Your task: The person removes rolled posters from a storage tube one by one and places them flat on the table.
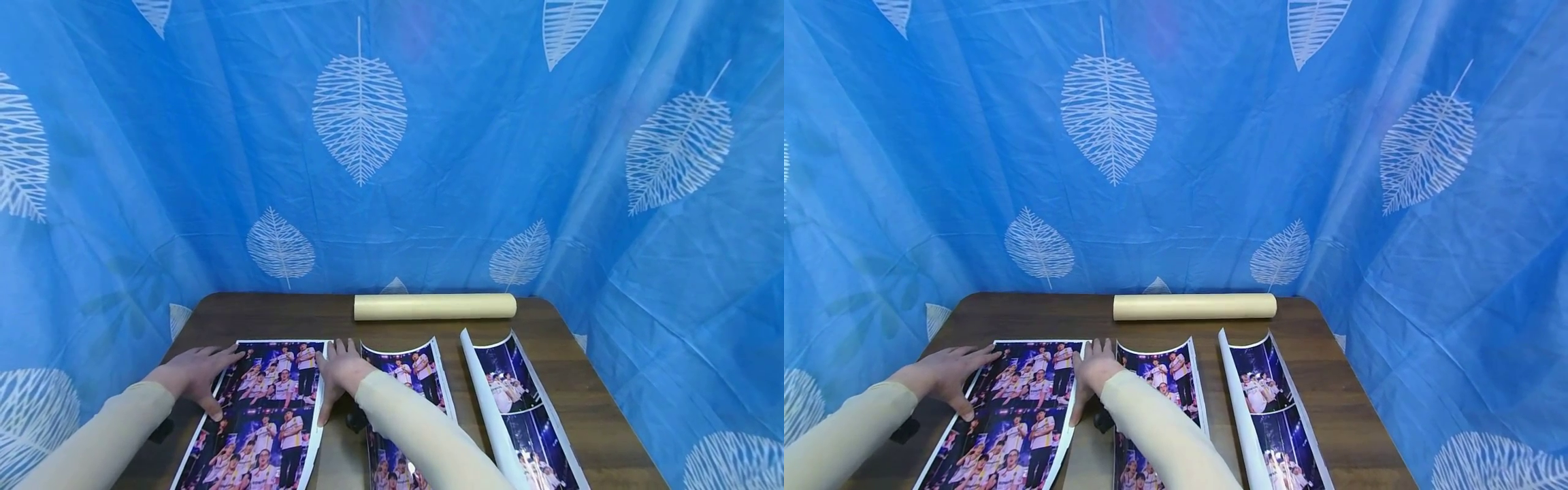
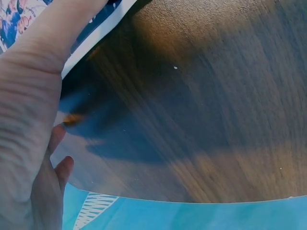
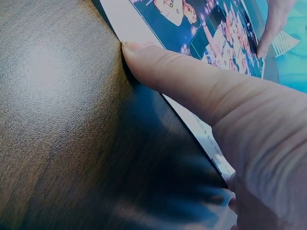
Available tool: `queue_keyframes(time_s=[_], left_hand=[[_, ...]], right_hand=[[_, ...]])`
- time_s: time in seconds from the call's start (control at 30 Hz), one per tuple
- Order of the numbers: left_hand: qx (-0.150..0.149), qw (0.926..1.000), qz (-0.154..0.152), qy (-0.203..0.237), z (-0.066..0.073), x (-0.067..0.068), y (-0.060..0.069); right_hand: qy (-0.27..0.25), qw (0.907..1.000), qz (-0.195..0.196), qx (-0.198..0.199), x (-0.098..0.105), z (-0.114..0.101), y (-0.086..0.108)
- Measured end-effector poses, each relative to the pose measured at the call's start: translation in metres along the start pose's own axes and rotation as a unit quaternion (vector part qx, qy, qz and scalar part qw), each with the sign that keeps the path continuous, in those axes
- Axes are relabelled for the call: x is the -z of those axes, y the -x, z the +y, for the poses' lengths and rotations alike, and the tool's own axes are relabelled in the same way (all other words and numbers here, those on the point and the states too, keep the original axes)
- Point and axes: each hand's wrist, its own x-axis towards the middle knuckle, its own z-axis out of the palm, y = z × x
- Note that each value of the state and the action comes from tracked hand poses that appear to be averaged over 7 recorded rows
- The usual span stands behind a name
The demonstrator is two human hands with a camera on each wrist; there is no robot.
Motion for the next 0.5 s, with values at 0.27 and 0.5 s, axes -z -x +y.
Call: queue_keyframes(time_s=[0.27, 0.5], left_hand=[[0.004, 1.0, -0.006, 0.003, -0.0001, 0.0023, 0.0026], [-0.012, 0.9999, -0.01, -0.003, -0.0047, 0.0009, 0.001]], right_hand=[[0.039, 0.9992, 0.006, -0.003, 0.0001, -0.0008, -0.0004], [0.05, 0.9987, 0.009, -0.003, 0.0022, -0.0003, 0.0012]])
